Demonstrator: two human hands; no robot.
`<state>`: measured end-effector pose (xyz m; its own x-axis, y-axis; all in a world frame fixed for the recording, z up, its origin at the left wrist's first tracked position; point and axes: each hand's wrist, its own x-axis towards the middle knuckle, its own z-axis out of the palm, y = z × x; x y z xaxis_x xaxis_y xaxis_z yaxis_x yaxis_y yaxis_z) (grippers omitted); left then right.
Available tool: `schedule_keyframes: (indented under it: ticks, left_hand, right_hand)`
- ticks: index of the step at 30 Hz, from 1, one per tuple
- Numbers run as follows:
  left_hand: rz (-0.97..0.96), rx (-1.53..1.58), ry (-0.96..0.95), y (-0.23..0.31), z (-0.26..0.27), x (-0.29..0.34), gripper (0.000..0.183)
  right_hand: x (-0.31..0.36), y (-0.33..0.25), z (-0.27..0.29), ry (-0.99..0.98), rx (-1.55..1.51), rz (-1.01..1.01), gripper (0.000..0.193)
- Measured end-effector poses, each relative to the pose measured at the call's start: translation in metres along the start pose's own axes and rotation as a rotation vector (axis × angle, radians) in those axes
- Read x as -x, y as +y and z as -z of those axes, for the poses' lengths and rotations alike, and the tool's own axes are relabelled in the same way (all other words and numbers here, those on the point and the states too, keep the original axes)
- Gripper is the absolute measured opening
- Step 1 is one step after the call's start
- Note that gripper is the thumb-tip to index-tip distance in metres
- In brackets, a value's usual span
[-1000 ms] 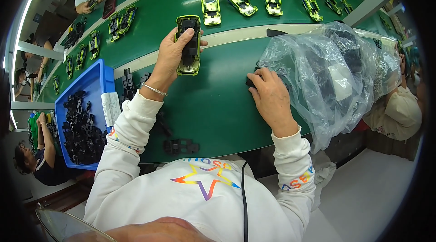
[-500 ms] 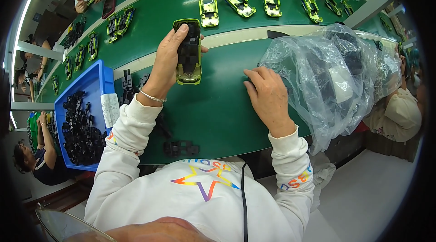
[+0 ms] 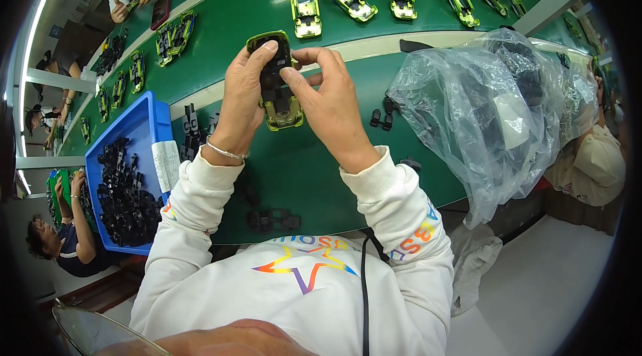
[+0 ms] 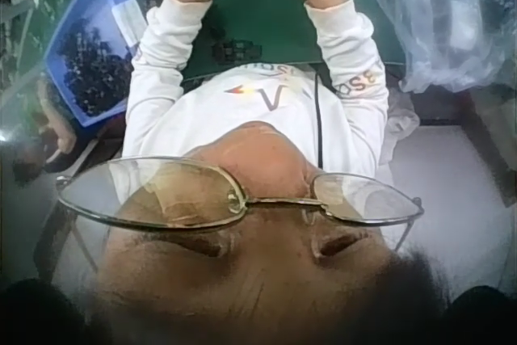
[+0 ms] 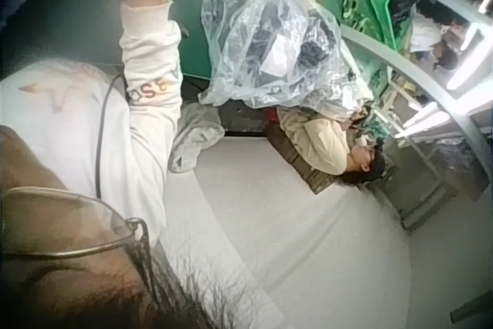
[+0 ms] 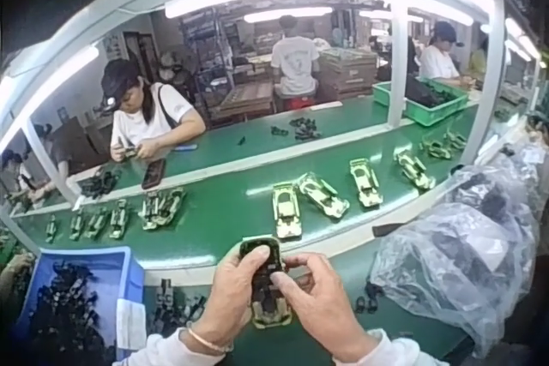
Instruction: The person assembles toy cars by fitting plastic interior components into toy car bodies by hand and placing the assembled car bodies onto the assembly line.
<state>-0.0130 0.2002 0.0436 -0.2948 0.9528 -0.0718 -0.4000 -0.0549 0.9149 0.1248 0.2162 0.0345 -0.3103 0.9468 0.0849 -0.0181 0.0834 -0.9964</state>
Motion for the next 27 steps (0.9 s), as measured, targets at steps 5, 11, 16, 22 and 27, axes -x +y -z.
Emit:
schedule_keyframes:
  ticks: [5,11,16,22,27]
  left_hand:
    - [0.018,0.044,0.076,-0.004,0.004,-0.001,0.017]
    - [0.188,0.119,0.081,-0.021,0.024,-0.02,0.028]
    - [0.368,0.331,0.051,-0.005,0.045,-0.041,0.03]
    - [0.357,0.097,-0.03,-0.034,0.05,-0.047,0.035]
    - [0.366,0.104,-0.092,-0.038,0.037,-0.027,0.035]
  right_hand:
    - [-0.005,0.009,-0.005,-0.036,-0.002,-0.006,0.032]
    - [-0.002,0.009,0.024,-0.032,0.002,-0.02,0.037]
    - [0.025,0.0,0.111,0.074,0.44,0.074,0.015]
    - [0.063,0.008,0.119,-0.092,0.882,0.195,0.022]
    - [0.063,0.031,0.104,-0.129,1.156,0.38,0.024]
